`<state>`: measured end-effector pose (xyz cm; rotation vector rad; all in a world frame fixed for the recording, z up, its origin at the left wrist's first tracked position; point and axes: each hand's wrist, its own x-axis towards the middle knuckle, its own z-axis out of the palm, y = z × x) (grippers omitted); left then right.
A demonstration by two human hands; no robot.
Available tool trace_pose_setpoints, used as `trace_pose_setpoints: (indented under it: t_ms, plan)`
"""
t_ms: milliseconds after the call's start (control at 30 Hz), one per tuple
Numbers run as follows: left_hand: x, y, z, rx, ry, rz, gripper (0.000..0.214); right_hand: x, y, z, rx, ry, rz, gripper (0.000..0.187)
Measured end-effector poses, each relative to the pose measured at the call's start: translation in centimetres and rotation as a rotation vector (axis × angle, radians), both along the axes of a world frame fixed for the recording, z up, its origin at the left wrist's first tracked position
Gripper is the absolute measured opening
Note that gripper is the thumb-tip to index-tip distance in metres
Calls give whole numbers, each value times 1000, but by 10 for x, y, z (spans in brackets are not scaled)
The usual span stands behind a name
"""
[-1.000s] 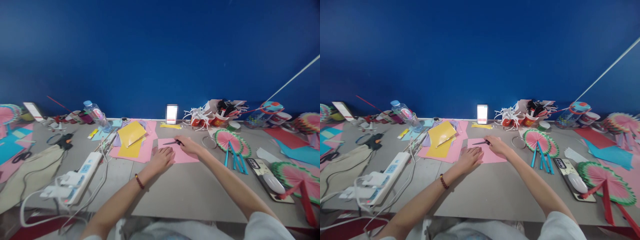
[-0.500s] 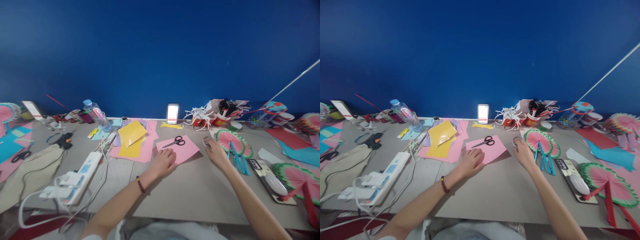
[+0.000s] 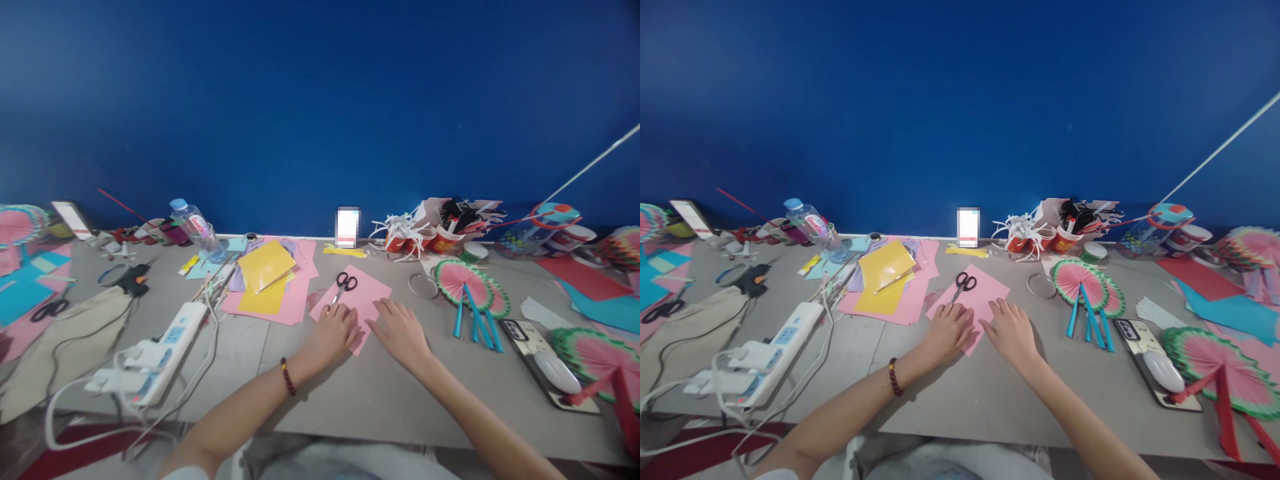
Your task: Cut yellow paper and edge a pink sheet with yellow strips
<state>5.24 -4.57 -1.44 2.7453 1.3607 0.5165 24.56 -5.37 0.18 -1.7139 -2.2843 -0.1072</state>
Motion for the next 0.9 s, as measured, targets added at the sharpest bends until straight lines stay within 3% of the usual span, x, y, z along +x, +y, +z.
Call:
trace_pose_setpoints:
  t_ms: [200, 333, 400, 500, 633, 733, 900]
  plan:
    - [-1, 1, -2, 2, -56, -29, 28, 10, 5, -19, -79, 8, 40, 41]
    - [-14, 19, 4, 18, -92, -57, 26, 10, 10, -23, -105, 52, 45, 42]
    - [-31, 39, 10, 55, -118, 44, 27, 8, 9, -25, -107, 83, 40, 42]
    - [-68, 73, 16, 144, -97, 297, 36, 7, 8, -27, -91, 127, 18, 40]
    - [-118, 103, 9, 174, -48, 520, 45, 4, 8, -23, -58, 187, 48, 33]
    - [-139, 111, 3, 97, -110, 560, 38, -4, 10, -14, -55, 235, 115, 28]
    - [-145, 109, 8, 26, -439, 551, 36, -33, 20, 6, -128, 324, 264, 24]
